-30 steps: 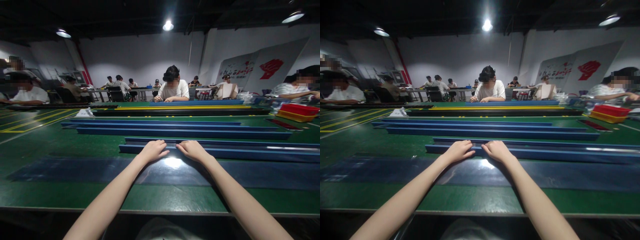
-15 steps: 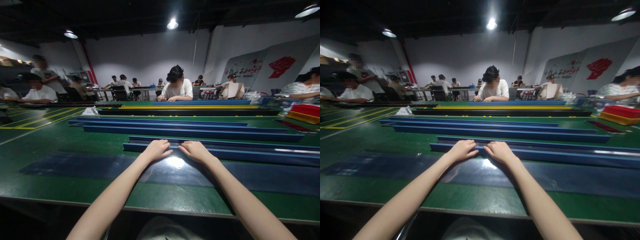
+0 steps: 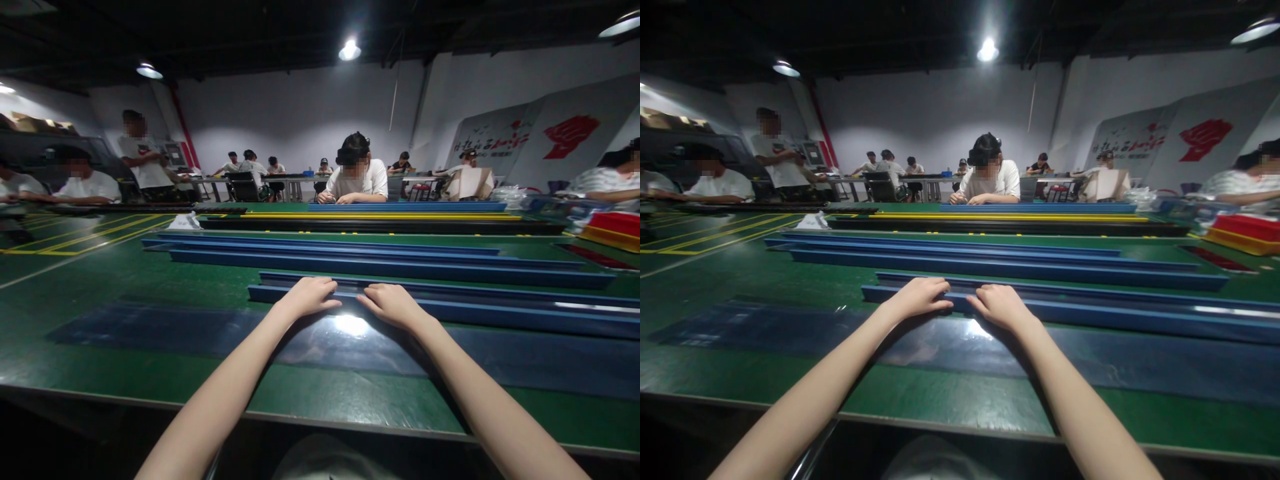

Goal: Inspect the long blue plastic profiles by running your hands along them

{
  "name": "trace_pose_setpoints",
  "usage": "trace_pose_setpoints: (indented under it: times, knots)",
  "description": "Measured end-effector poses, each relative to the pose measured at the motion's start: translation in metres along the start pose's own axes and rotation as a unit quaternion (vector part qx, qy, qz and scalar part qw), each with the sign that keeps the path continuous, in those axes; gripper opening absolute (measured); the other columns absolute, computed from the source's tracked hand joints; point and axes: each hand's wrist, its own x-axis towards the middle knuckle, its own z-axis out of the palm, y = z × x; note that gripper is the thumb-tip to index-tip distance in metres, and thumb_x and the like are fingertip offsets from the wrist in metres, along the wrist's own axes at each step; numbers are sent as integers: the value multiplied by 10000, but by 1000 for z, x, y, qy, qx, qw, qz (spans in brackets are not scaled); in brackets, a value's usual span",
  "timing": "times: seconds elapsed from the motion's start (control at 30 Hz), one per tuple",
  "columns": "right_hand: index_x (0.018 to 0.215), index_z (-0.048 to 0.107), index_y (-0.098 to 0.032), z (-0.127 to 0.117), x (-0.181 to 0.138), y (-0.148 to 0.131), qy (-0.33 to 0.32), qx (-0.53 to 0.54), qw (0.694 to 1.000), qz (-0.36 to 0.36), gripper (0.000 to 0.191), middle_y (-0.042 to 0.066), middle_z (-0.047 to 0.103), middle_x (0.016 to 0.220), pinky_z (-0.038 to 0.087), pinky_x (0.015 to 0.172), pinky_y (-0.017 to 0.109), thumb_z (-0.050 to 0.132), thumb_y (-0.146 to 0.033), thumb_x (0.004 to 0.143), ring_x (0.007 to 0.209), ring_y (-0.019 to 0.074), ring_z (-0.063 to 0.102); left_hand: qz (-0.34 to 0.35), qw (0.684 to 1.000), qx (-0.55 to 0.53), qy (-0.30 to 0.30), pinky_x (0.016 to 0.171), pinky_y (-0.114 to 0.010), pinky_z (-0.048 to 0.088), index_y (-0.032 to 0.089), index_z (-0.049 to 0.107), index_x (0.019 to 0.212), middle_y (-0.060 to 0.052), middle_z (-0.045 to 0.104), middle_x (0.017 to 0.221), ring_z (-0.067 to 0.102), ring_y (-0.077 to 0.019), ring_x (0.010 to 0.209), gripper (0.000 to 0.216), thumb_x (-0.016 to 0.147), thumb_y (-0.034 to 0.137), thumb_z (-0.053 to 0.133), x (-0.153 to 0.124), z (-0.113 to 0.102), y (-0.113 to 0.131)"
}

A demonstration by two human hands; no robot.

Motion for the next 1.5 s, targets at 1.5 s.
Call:
trace_pose_setpoints:
  times: [1.5]
  knots:
    - [887, 618, -179, -5, 1, -5, -26, 30, 999, 18, 430, 69, 624, 914, 353, 644, 229, 267, -426, 914, 848, 159, 571, -53, 998, -24, -35, 655, -256, 424, 178, 594, 867, -60, 622, 872, 594, -197, 815, 426, 843, 533, 360, -2, 6, -4]
